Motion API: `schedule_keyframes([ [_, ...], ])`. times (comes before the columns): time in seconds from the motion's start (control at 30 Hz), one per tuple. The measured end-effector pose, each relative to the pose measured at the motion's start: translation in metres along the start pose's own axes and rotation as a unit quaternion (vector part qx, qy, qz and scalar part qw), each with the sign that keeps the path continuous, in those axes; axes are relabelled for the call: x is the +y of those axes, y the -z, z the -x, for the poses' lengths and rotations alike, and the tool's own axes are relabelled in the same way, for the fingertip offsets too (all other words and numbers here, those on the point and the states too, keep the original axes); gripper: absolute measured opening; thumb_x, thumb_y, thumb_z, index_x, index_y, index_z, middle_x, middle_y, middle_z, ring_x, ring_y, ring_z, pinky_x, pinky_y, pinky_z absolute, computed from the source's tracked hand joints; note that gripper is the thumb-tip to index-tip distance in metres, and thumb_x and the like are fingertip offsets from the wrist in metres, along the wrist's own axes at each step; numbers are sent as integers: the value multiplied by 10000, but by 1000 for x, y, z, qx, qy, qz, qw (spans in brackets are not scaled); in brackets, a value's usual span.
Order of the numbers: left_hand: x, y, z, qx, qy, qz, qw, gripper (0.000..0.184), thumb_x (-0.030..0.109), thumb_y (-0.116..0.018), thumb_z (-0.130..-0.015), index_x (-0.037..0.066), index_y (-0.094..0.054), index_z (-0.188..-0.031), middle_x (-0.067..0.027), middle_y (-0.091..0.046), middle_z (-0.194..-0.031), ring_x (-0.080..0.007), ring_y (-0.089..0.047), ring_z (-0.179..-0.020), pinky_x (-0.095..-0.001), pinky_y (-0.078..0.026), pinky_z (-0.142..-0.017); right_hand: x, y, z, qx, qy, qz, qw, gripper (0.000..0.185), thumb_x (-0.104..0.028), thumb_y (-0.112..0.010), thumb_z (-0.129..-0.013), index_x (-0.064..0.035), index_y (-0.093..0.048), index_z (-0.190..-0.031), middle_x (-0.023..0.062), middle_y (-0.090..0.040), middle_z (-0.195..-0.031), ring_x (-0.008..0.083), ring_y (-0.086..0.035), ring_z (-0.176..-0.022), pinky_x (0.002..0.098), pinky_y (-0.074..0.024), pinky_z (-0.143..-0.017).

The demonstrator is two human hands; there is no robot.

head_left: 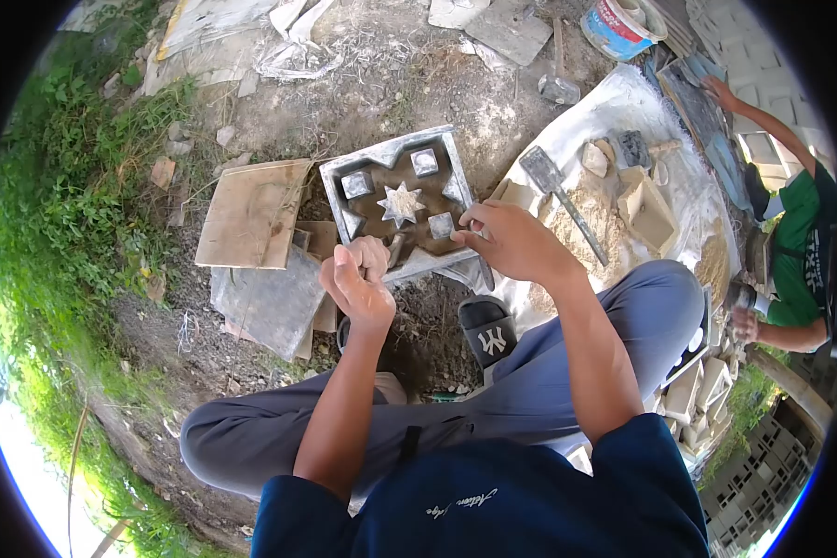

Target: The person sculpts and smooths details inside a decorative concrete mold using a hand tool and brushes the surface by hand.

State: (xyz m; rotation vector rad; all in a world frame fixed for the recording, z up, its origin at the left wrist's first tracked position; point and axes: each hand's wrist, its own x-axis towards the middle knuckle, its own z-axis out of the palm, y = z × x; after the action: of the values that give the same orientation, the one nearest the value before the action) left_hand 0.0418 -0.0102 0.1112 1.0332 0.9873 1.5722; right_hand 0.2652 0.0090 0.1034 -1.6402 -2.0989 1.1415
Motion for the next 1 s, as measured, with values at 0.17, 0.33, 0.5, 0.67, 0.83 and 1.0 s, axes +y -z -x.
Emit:
schedule_keyframes([
  [0.17,12,-1,-1,-35,-59,63,996,491,253,-390,-1060,75,-228,-631,-19,-253,-532,-138,-229,-488,-334,-222,-504,-4,5,-1,-6,-14,2,1000,345,-350,-654,-981,-14,-657,-1058,183,-658,-950,373,-641,-899,441,-505,-789],
  [0.33,1,5,-19,-11,24,99,995,531,283,-430,-1042,81,-222,-598,-4,-236,-518,-129,-226,-478,-330,-185,-495,-4,0,-5,21,1,9,1000,335,-352,-656,-978,-27,-676,-1057,179,-663,-919,365,-647,-892,436,-503,-782],
  [0.5,-10,1,-22,-146,7,16,989,467,253,-368,-1059,88,-278,-631,-13,-254,-539,-142,-248,-495,-339,-231,-518,-2,0,-8,22,6,5,1000,318,-333,-662,-967,-17,-674,-1006,177,-666,-891,371,-649,-878,440,-502,-770],
  [0.67,17,-1,-31,-140,40,51,988,463,292,-390,-1053,100,-271,-649,-7,-267,-544,-157,-281,-505,-336,-245,-535,-5,15,-12,92,8,-39,995,218,-223,-676,-956,-12,-679,-1012,176,-676,-871,325,-653,-793,401,-511,-722],
  [0.83,44,-22,-42,-77,25,93,992,492,272,-416,-1062,84,-278,-628,-10,-303,-534,-134,-281,-504,-325,-231,-518,-28,33,-13,131,84,-127,980,234,-93,-728,-901,-20,-688,-1120,157,-696,-995,239,-654,-770,351,-537,-703],
  [1.0,55,-38,-51,-131,16,74,989,498,304,-384,-1086,83,-312,-645,-22,-332,-569,-150,-325,-553,-331,-294,-576,-52,19,-15,38,204,-166,964,436,-113,-780,-851,-56,-649,-1263,165,-676,-1124,237,-647,-874,353,-547,-737],
])
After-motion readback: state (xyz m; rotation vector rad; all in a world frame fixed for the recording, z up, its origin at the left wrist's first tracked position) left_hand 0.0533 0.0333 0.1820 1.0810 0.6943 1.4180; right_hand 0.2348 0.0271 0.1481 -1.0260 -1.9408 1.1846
